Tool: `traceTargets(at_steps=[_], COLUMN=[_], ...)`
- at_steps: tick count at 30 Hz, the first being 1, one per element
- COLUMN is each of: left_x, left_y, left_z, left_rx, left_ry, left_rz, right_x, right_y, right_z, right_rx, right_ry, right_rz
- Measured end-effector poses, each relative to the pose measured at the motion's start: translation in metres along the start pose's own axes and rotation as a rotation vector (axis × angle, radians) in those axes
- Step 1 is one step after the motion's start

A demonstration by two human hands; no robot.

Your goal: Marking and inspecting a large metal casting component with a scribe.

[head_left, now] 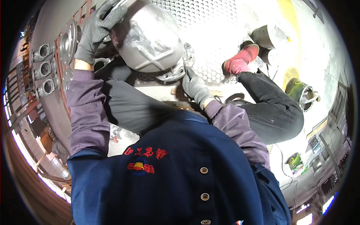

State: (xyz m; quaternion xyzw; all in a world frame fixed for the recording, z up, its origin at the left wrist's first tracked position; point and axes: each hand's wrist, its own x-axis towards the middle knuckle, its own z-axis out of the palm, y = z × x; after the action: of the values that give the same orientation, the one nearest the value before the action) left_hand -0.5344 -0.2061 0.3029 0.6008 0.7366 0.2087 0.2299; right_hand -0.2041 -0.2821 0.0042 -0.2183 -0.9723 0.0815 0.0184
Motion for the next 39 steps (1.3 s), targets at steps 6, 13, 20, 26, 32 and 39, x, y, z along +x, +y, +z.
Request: traceTargets(at_steps=[6,13,20,26,32,39], left_x=[0.014,0.021,0.033,0.054,0.049,0.041], left_y=[0.053,-0.019,-0.006,-0.005,0.099,0.102], left_z=[0.01,0.004,0.01,0.018,0.029,0.028], left_rx=[-0.068,-0.105,0.068,-0.049,0.017,0.059], left_ry=[0.159,0.067,0.003,0.112,0.142,0.143], left_rz=[-0.269,-0.131,-0.001,-0.038,-0.471,-0.395], right_x=[0.026,0.038,0.045,0.022,0.013,0.044], right_y=[0.006,0.041,0.073,0.07,0.062,0.098], right_z=[-0.106,-0.116,-0.104,0.028,0.021,-0.167], right_rx=[0.918,0.882,0.986,1.374,0.618,0.889], right_ry=[-0.155,-0.252,-0.199,-0.286,0.194,-0.73], right_rz=[0.632,0.594,0.678,0.594,0.278,0.49])
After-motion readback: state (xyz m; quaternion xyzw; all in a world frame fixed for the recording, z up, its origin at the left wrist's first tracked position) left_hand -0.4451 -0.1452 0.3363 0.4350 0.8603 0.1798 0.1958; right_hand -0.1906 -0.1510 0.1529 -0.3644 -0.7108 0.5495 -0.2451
